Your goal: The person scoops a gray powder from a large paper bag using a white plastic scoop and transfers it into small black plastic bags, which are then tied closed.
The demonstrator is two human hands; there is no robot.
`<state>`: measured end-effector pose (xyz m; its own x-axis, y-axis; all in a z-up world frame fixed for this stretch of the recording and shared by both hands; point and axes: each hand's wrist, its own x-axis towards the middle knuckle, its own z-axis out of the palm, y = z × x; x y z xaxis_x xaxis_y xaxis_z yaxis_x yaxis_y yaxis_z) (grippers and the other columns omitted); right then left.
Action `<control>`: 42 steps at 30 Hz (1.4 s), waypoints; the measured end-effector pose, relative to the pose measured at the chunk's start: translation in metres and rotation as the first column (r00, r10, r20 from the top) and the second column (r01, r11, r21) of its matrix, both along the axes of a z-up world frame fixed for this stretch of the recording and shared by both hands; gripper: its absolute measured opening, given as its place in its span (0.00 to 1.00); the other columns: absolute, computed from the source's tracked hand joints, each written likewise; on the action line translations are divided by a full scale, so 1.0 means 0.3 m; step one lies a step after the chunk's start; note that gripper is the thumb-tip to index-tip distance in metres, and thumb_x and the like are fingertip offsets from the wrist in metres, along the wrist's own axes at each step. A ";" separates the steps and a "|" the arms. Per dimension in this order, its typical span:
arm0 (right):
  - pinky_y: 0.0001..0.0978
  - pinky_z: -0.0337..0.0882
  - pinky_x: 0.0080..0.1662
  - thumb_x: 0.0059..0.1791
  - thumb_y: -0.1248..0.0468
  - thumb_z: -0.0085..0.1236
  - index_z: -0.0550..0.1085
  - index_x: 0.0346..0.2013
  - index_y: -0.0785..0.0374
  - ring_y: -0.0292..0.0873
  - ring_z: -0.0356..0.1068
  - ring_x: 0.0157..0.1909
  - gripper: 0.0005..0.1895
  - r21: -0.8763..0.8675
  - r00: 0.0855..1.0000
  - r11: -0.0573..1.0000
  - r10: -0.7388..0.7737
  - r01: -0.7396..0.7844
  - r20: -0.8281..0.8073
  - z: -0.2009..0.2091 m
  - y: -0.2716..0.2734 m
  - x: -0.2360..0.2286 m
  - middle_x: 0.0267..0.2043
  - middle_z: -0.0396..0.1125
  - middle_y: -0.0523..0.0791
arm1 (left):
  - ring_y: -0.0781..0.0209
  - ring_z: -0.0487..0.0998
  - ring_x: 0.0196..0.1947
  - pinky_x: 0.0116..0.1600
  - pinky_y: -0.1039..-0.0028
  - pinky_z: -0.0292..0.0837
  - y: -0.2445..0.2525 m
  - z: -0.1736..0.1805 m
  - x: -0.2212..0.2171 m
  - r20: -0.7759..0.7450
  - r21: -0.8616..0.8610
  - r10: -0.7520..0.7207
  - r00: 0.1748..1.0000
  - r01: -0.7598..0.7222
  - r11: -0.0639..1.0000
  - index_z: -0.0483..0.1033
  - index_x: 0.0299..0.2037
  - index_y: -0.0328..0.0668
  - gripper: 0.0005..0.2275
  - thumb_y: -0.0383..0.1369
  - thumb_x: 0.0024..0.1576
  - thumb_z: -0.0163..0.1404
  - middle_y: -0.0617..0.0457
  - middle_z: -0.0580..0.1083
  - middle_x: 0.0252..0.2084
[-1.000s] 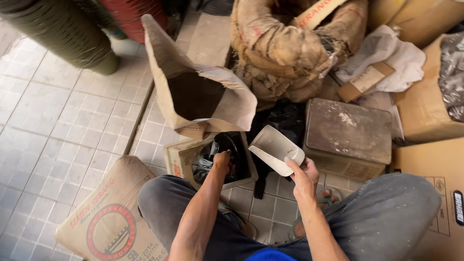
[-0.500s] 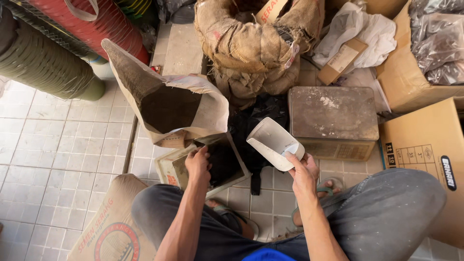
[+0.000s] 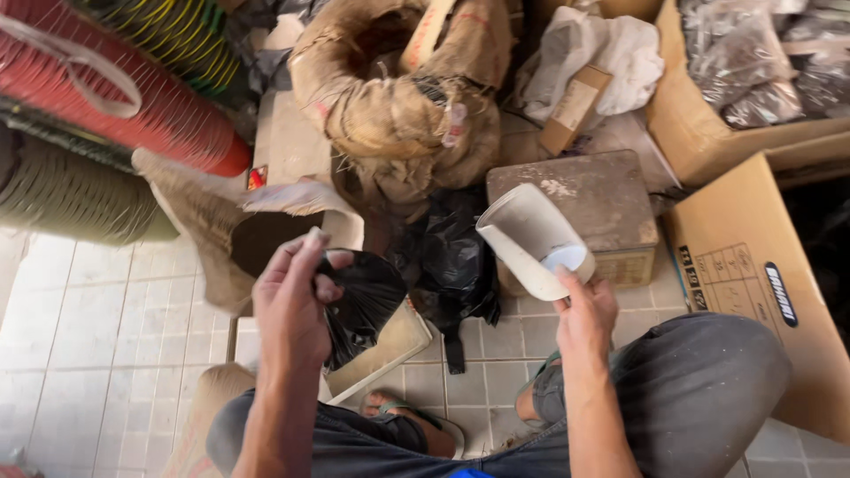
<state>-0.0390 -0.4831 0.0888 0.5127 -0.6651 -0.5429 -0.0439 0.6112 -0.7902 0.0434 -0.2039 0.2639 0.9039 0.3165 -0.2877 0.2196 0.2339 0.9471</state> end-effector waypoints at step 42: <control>0.49 0.86 0.60 0.48 0.63 0.78 0.70 0.58 0.61 0.44 0.75 0.58 0.29 -0.072 0.956 0.982 -0.154 0.177 0.251 0.163 -0.624 0.186 0.53 0.69 0.47 | 0.44 0.87 0.45 0.49 0.64 0.86 -1.098 -0.501 0.367 -0.367 0.159 -0.583 0.725 0.667 0.728 0.60 0.76 0.41 0.42 0.32 0.49 0.68 0.21 0.70 0.65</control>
<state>0.0168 -0.6703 0.1377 0.4999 -0.7932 -0.3477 0.2517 0.5172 -0.8180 0.1535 -0.5333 0.1136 0.8156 -0.1932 -0.5453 0.4807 -0.2983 0.8246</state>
